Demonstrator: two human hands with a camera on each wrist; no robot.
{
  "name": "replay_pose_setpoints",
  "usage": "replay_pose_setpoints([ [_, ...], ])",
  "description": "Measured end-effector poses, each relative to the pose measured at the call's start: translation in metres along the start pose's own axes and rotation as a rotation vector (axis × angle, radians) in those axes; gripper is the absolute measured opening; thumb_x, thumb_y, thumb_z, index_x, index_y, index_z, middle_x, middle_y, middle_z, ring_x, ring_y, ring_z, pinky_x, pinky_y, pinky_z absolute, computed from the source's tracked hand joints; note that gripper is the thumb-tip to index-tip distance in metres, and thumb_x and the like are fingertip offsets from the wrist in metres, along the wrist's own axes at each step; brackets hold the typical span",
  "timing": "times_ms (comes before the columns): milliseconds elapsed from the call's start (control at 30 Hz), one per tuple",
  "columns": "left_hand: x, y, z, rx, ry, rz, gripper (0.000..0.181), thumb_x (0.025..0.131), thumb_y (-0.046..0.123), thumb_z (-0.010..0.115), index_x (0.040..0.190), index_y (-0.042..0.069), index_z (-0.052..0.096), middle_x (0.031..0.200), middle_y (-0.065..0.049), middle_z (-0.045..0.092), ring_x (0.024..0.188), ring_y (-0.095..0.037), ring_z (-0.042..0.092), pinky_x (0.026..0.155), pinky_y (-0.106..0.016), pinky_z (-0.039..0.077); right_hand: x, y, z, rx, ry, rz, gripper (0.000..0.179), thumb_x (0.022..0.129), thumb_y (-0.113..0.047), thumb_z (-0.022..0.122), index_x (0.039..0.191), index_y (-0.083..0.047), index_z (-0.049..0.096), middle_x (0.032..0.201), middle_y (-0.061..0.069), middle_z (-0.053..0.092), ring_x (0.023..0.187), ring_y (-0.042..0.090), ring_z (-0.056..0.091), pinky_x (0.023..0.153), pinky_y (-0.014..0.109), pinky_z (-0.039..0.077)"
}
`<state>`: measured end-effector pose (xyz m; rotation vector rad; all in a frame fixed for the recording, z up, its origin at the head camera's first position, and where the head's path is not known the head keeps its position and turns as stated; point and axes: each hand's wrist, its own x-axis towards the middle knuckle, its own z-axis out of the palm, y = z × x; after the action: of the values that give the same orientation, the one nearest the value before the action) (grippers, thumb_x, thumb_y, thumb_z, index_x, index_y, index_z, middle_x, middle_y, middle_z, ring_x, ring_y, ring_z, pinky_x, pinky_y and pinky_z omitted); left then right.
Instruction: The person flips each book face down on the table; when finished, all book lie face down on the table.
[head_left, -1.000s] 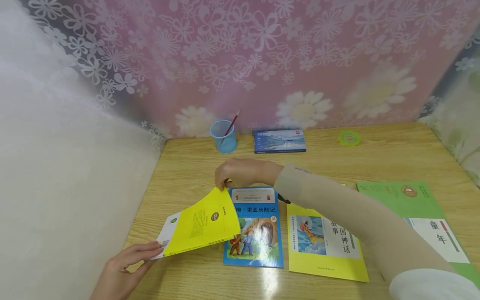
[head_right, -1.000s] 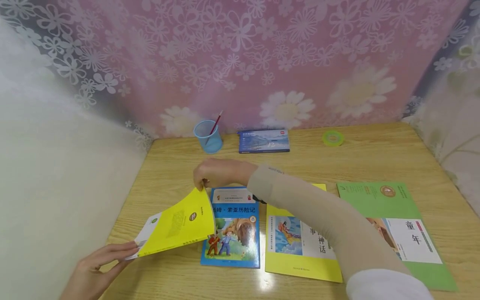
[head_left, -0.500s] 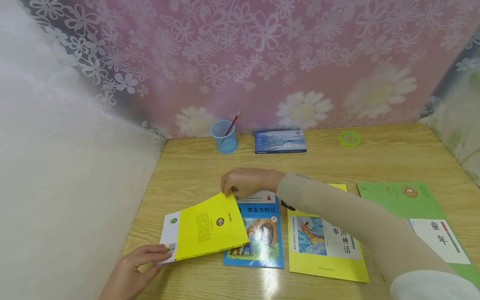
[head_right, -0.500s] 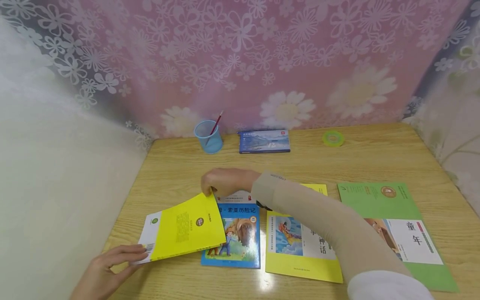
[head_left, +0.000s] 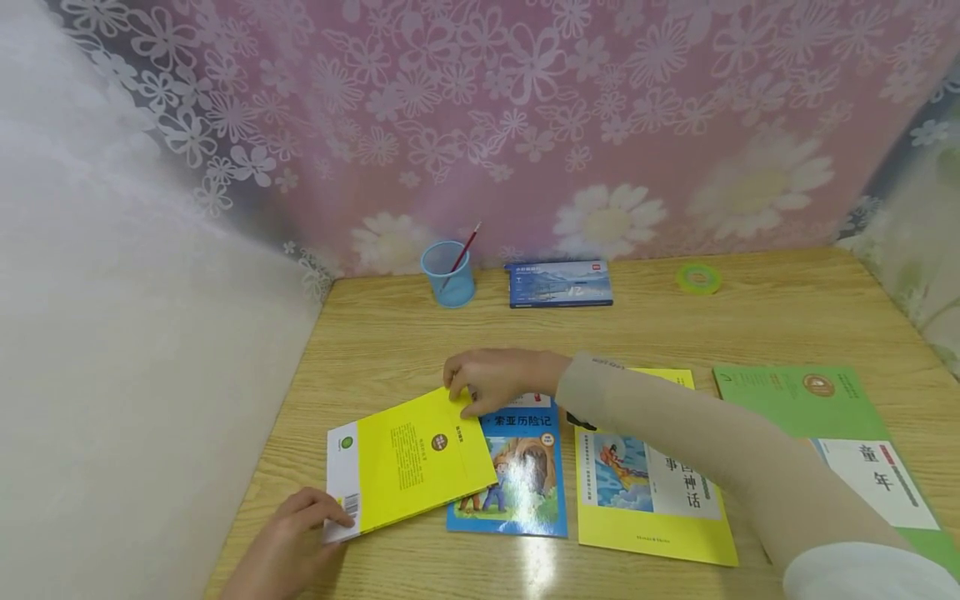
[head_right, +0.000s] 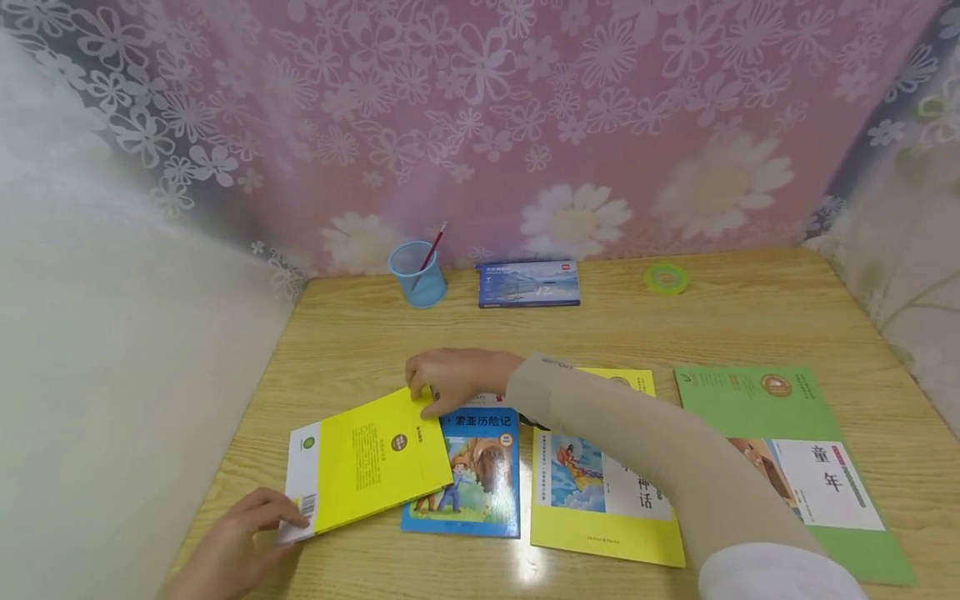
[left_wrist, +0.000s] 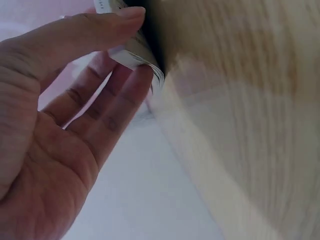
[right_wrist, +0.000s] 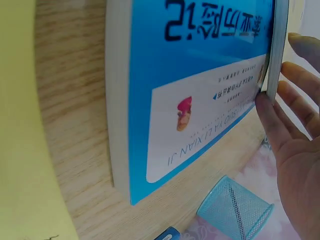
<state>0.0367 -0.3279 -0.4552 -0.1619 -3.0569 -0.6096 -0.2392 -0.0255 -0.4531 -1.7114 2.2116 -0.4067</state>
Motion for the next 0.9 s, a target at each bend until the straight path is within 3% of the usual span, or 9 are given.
replay_pose_setpoints([
  [67,0.001,0.002,0.002,0.011,-0.05,-0.037,0.049,0.07,0.006,0.096,0.089,0.044,0.071,0.108,0.022,0.061,0.102,-0.004,0.057,0.089,-0.026,0.06,0.0,-0.001,0.002,-0.004,-0.001,0.0,0.032,0.098,-0.035,0.076,0.123,-0.016,0.079,0.14,0.005,0.062,0.116,0.014,0.061,0.098,0.024,0.056],
  [267,0.006,0.002,0.004,-0.005,-0.147,-0.072,0.041,0.072,0.008,0.095,0.091,0.038,0.076,0.11,0.011,0.064,0.098,-0.008,0.056,0.081,-0.021,0.057,-0.002,-0.003,0.003,-0.018,-0.002,-0.021,0.034,0.099,-0.034,0.075,0.127,-0.015,0.077,0.142,0.007,0.062,0.123,0.018,0.06,0.104,0.028,0.055],
  [400,0.013,0.003,0.001,-0.003,-0.215,-0.125,0.033,0.077,0.016,0.093,0.097,0.037,0.077,0.109,0.013,0.064,0.095,-0.008,0.054,0.081,-0.022,0.055,-0.004,-0.004,0.005,-0.058,0.018,-0.024,0.035,0.1,-0.035,0.073,0.129,-0.016,0.076,0.141,0.006,0.063,0.127,0.019,0.059,0.108,0.031,0.054],
  [467,0.018,0.005,0.001,0.032,-0.207,-0.124,0.029,0.08,0.022,0.092,0.101,0.035,0.078,0.109,0.011,0.066,0.095,-0.007,0.055,0.084,-0.026,0.056,-0.006,-0.005,0.006,-0.091,0.019,-0.026,0.036,0.101,-0.038,0.071,0.131,-0.017,0.075,0.145,0.006,0.062,0.131,0.021,0.057,0.111,0.033,0.052],
  [533,0.023,0.004,0.001,0.065,-0.15,-0.099,0.03,0.082,0.028,0.091,0.109,0.03,0.079,0.115,0.006,0.069,0.102,-0.012,0.061,0.091,-0.035,0.059,-0.009,-0.008,0.008,-0.118,0.009,-0.029,0.04,0.103,-0.042,0.067,0.136,-0.019,0.072,0.151,0.006,0.057,0.138,0.022,0.053,0.116,0.035,0.048],
  [633,0.029,-0.002,0.001,0.085,-0.05,-0.051,0.046,0.085,0.037,0.089,0.126,0.021,0.075,0.133,-0.013,0.068,0.119,-0.033,0.066,0.102,-0.055,0.056,-0.015,-0.015,0.011,-0.14,-0.012,-0.045,0.048,0.104,-0.049,0.063,0.145,-0.024,0.065,0.161,0.007,0.048,0.149,0.024,0.044,0.123,0.039,0.043],
  [700,0.033,-0.009,-0.001,0.073,-0.019,-0.038,0.061,0.088,0.044,0.085,0.141,0.019,0.067,0.149,-0.021,0.058,0.133,-0.047,0.057,0.105,-0.068,0.05,-0.02,-0.023,0.015,-0.159,-0.014,-0.064,0.052,0.105,-0.052,0.059,0.15,-0.026,0.06,0.165,0.008,0.043,0.152,0.024,0.041,0.125,0.04,0.041],
  [800,0.042,-0.016,-0.005,0.066,-0.033,-0.057,0.075,0.093,0.051,0.077,0.156,0.02,0.051,0.16,-0.026,0.045,0.14,-0.055,0.048,0.104,-0.078,0.043,-0.03,-0.037,0.019,-0.197,-0.009,-0.116,0.055,0.105,-0.056,0.056,0.154,-0.029,0.055,0.166,0.01,0.042,0.154,0.026,0.04,0.126,0.043,0.04],
  [900,0.052,-0.02,-0.007,0.084,-0.059,-0.088,0.083,0.097,0.056,0.07,0.165,0.024,0.035,0.163,-0.026,0.041,0.144,-0.055,0.045,0.107,-0.082,0.036,-0.04,-0.052,0.023,-0.226,-0.001,-0.179,0.055,0.106,-0.056,0.054,0.154,-0.029,0.055,0.164,0.009,0.044,0.152,0.027,0.043,0.126,0.042,0.04],
])
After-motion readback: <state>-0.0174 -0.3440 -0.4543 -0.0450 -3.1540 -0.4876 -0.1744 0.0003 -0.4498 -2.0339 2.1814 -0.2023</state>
